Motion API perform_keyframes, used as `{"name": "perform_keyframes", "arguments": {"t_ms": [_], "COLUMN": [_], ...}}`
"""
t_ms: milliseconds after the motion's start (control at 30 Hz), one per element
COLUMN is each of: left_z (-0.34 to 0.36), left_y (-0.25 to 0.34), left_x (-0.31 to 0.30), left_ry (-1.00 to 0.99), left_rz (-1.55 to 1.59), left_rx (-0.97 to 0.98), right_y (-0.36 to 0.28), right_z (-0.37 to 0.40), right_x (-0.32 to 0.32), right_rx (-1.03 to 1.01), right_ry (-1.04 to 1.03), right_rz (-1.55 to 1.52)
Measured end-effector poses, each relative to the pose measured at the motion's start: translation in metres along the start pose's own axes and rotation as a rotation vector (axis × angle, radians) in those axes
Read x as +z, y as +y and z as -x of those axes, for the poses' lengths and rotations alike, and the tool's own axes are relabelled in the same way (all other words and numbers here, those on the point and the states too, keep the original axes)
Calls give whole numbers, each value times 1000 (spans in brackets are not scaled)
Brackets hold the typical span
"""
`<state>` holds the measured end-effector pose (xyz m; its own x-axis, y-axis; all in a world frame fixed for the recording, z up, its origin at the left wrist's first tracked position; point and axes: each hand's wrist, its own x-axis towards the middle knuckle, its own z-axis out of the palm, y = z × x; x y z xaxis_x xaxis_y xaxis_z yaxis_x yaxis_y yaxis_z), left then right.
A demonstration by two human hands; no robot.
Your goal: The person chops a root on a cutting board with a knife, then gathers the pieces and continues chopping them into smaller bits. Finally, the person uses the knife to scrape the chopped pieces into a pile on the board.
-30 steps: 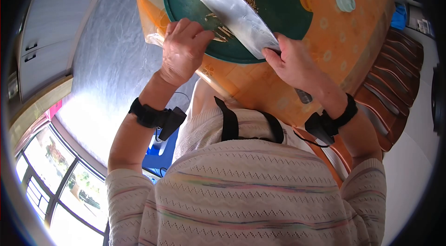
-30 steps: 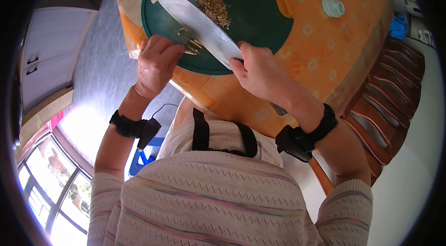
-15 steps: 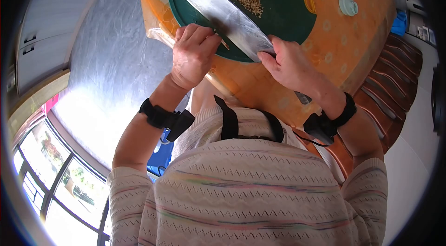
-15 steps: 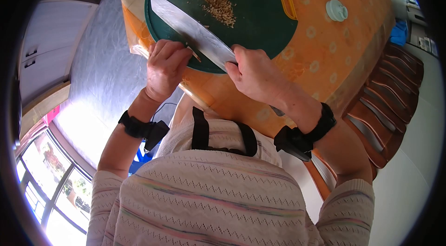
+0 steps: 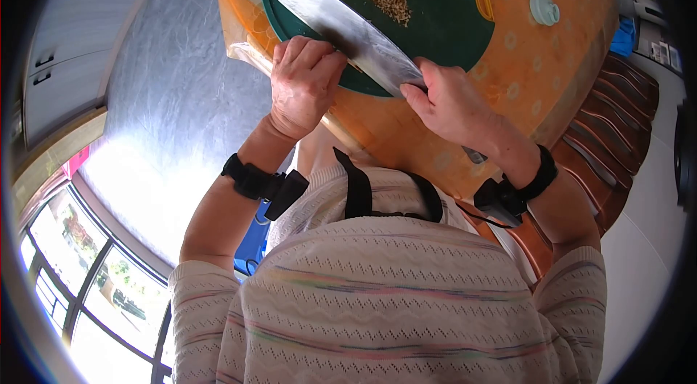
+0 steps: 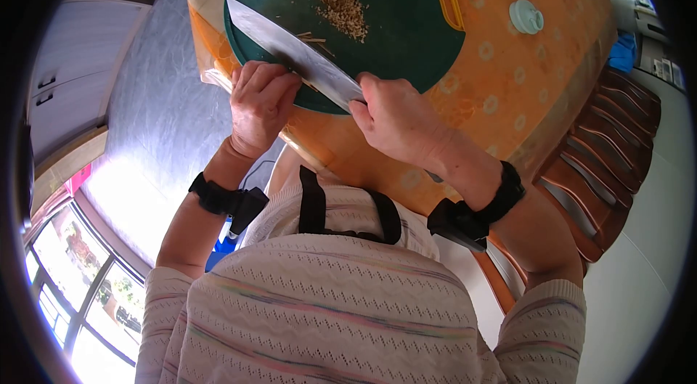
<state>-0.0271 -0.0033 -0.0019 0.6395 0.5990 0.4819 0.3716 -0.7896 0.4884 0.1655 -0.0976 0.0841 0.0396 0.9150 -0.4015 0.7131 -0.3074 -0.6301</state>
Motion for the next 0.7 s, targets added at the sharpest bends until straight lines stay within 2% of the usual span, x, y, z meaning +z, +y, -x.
{"name": "perform_keyframes", "arguments": {"t_ms": [700], "left_z": [-17], "left_y": [-3], "left_x": [-17], "left_ry": [-29], "left_rz": [32], "left_rx": [10], "right_y": [-14], "right_z": [-2], "right_x": [-3], "right_rx": [98], "right_ry": [-111], "right_rz": [39]}}
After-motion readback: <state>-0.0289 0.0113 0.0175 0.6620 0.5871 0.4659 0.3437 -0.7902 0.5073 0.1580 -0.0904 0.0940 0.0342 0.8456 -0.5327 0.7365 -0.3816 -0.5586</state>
